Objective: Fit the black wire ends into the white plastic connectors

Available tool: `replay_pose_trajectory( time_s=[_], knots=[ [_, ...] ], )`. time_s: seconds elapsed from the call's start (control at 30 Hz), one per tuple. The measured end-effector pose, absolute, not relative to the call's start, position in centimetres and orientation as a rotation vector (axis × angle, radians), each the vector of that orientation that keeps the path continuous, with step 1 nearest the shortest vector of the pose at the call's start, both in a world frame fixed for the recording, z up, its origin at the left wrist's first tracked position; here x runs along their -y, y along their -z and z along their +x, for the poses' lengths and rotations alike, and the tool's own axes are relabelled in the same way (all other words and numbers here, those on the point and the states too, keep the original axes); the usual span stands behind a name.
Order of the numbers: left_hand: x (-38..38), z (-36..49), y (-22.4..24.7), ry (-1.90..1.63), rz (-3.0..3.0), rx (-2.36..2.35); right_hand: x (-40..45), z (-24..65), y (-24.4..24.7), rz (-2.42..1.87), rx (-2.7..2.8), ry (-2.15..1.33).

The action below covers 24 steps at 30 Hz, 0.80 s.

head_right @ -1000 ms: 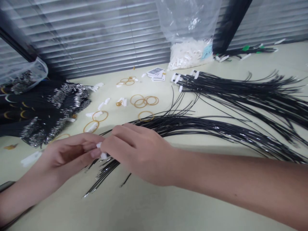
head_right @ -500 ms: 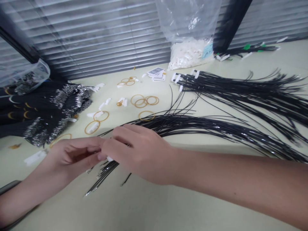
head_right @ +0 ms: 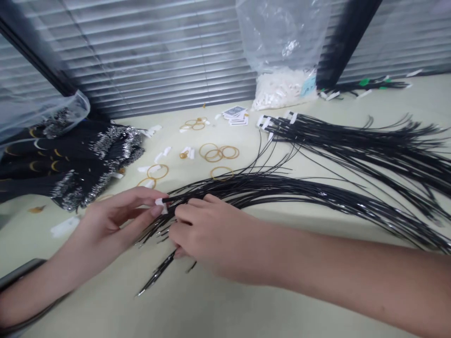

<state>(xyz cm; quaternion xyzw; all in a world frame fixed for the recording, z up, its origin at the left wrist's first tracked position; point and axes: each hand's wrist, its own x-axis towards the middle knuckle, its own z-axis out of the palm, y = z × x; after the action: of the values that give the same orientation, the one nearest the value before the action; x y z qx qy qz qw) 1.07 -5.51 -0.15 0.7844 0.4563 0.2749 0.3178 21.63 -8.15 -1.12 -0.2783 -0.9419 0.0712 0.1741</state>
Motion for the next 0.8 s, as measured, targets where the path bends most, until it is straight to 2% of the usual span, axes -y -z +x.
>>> replay_pose_trajectory(
  time_s=[0.1, 0.27, 0.6, 0.8],
  knots=[
    [5.5, 1.1, 0.0, -0.702, 2.094, -1.193, 8.3, 21.4, 1.4, -0.829, 2.656, -0.28],
    [5.4, 0.8, -0.2, -0.712, 2.188, -1.185, 8.3, 21.2, 1.9, -0.913, 2.53, -0.194],
    [4.9, 1.0, 0.5, -0.744, 1.919, -1.208, 8.0, 21.0, 2.2, -1.104, 2.185, -0.398],
    [5.2, 1.1, 0.3, -0.693, 1.945, -1.249, 8.0, 21.1, 2.1, -1.155, 2.126, -0.377]
  ],
)
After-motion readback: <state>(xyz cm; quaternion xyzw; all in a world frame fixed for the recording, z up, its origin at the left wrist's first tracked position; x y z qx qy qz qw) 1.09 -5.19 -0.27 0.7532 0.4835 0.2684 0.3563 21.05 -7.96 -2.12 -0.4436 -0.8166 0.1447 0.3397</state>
